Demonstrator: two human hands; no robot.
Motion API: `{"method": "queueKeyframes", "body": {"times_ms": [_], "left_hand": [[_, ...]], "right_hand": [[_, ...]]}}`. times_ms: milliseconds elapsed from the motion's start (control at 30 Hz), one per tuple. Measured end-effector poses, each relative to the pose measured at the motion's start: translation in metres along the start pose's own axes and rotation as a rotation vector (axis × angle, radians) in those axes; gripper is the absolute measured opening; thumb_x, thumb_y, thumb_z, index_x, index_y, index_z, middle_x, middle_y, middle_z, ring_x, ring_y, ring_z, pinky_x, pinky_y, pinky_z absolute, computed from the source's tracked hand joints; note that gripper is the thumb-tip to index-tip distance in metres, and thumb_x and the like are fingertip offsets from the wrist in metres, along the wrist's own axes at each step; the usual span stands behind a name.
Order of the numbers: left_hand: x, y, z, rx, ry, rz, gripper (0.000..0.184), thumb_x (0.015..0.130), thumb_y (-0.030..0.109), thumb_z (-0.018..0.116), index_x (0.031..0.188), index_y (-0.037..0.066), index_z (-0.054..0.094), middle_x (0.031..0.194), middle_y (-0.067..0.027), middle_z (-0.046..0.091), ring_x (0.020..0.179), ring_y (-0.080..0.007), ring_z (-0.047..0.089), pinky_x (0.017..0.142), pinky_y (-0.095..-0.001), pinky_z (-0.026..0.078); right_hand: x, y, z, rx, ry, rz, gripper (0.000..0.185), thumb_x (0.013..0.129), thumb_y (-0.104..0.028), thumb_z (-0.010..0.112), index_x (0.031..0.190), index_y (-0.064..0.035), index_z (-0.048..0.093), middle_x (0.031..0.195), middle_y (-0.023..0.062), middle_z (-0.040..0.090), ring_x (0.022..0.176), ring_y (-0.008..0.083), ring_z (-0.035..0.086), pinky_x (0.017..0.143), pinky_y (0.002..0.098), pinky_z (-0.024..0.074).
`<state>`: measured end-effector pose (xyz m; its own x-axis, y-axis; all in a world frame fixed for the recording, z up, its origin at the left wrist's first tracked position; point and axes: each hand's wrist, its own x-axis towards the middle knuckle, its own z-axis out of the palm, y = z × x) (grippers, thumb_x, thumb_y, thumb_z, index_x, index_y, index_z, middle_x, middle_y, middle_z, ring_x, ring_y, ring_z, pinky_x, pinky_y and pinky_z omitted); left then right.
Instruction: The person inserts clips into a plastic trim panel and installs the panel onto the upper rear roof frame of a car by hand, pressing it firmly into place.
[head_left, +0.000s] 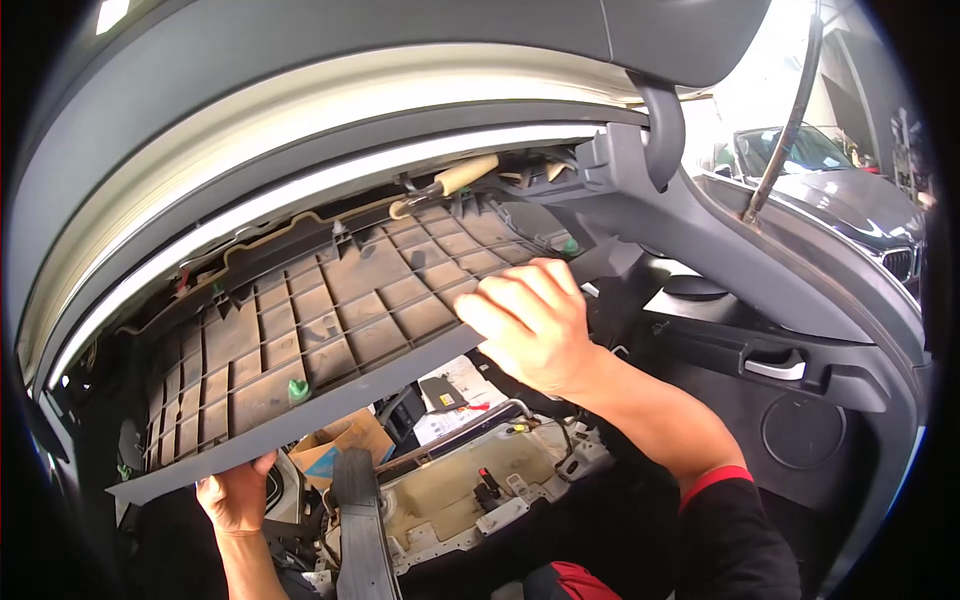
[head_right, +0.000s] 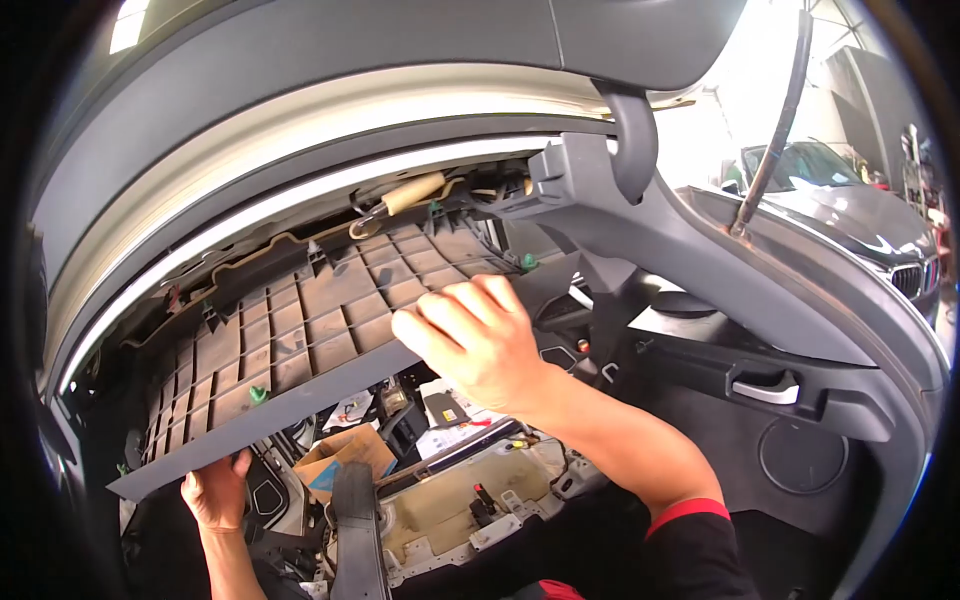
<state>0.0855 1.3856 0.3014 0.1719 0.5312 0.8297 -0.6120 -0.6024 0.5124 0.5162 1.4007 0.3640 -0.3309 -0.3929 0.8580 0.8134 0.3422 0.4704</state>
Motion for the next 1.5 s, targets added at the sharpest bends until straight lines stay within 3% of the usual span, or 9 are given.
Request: {"method": "queueKeyframes", "body": {"times_ms": [333,733,867,933,1067,1100,1367,1400,1500], "left_hand": [[0.001,0.001,0.003,-0.015,-0.010,-0.004,0.050,0.079,0.020,0.083,0.125,0.008,0.068,0.135,-0.0130,0.062,0.135,-0.0331,0.052,0.110,-0.0592,0.047],[0.006,0.007,0.007,0.023,-0.045,-0.018,0.049,0.083,0.025,0.080,0.128,0.012,0.065,0.138,-0.0092,0.061,0.134,-0.0290,0.054,0.109,-0.0591,0.047],[0.005,0.006,0.005,0.033,-0.052,-0.008,0.050,0.084,0.028,0.080,0.129,0.013,0.065,0.140,-0.0091,0.059,0.134,-0.0290,0.054,0.107,-0.0585,0.049],[0.007,0.003,0.013,0.005,0.027,0.036,0.052,0.079,0.029,0.085,0.124,0.008,0.068,0.130,-0.0137,0.065,0.129,-0.0345,0.058,0.105,-0.0587,0.052],[0.008,0.005,0.012,0.027,0.044,0.044,0.055,0.080,0.032,0.084,0.127,0.009,0.066,0.131,-0.0126,0.064,0.129,-0.0337,0.058,0.103,-0.0583,0.053],[0.009,0.007,0.010,0.049,-0.042,0.035,0.051,0.086,0.032,0.080,0.131,0.012,0.064,0.141,-0.0087,0.058,0.131,-0.0300,0.057,0.103,-0.0565,0.053],[0.010,0.007,0.019,0.045,-0.015,0.059,0.056,0.083,0.032,0.082,0.132,0.012,0.064,0.136,-0.0124,0.061,0.130,-0.0333,0.057,0.100,-0.0582,0.055],[0.012,0.009,0.035,0.010,0.062,0.062,0.044,0.078,0.024,0.082,0.119,0.010,0.070,0.123,-0.0116,0.069,0.123,-0.0322,0.063,0.101,-0.0603,0.054],[0.015,0.013,0.038,0.004,0.063,0.067,0.043,0.078,0.024,0.082,0.117,0.010,0.071,0.122,-0.0114,0.069,0.122,-0.0312,0.064,0.101,-0.0601,0.054]], "right_hand": [[0.001,0.004,0.002,-0.015,0.054,-0.082,0.045,0.076,-0.018,0.071,0.119,-0.0165,0.063,0.100,-0.0001,0.062,0.088,0.0178,0.061,0.081,0.0384,0.0467],[0.013,0.006,-0.002,0.022,-0.007,-0.036,0.030,0.079,-0.017,0.069,0.109,-0.0142,0.068,0.096,0.0000,0.062,0.084,0.0178,0.059,0.081,0.0366,0.0452],[0.020,0.008,0.002,0.008,0.038,-0.047,0.033,0.074,-0.014,0.070,0.107,-0.0155,0.068,0.095,-0.0018,0.062,0.085,0.0172,0.060,0.081,0.0361,0.0453],[0.021,0.011,0.004,0.010,0.037,-0.057,0.040,0.069,-0.012,0.073,0.108,-0.0153,0.068,0.095,-0.0020,0.062,0.086,0.0183,0.060,0.082,0.0369,0.0453],[0.028,0.011,-0.003,0.036,-0.030,-0.066,0.056,0.059,-0.011,0.079,0.113,-0.0135,0.067,0.101,0.0007,0.062,0.091,0.0219,0.060,0.082,0.0395,0.0444],[0.029,0.011,-0.005,0.048,-0.045,-0.073,0.062,0.055,-0.011,0.082,0.115,-0.0121,0.066,0.102,0.0018,0.062,0.091,0.0232,0.060,0.082,0.0402,0.0442],[0.038,0.008,-0.015,0.058,-0.068,-0.053,0.060,0.053,-0.009,0.085,0.111,-0.0086,0.068,0.102,0.0055,0.065,0.089,0.0268,0.059,0.080,0.0424,0.0444],[0.039,0.009,-0.015,0.053,-0.069,-0.056,0.059,0.054,-0.009,0.084,0.111,-0.0080,0.067,0.101,0.0061,0.065,0.087,0.0268,0.059,0.079,0.0421,0.0440],[0.041,0.007,-0.016,0.051,-0.061,-0.064,0.057,0.056,-0.009,0.083,0.111,-0.0075,0.066,0.100,0.0066,0.065,0.086,0.0267,0.059,0.078,0.0416,0.0436]]}}
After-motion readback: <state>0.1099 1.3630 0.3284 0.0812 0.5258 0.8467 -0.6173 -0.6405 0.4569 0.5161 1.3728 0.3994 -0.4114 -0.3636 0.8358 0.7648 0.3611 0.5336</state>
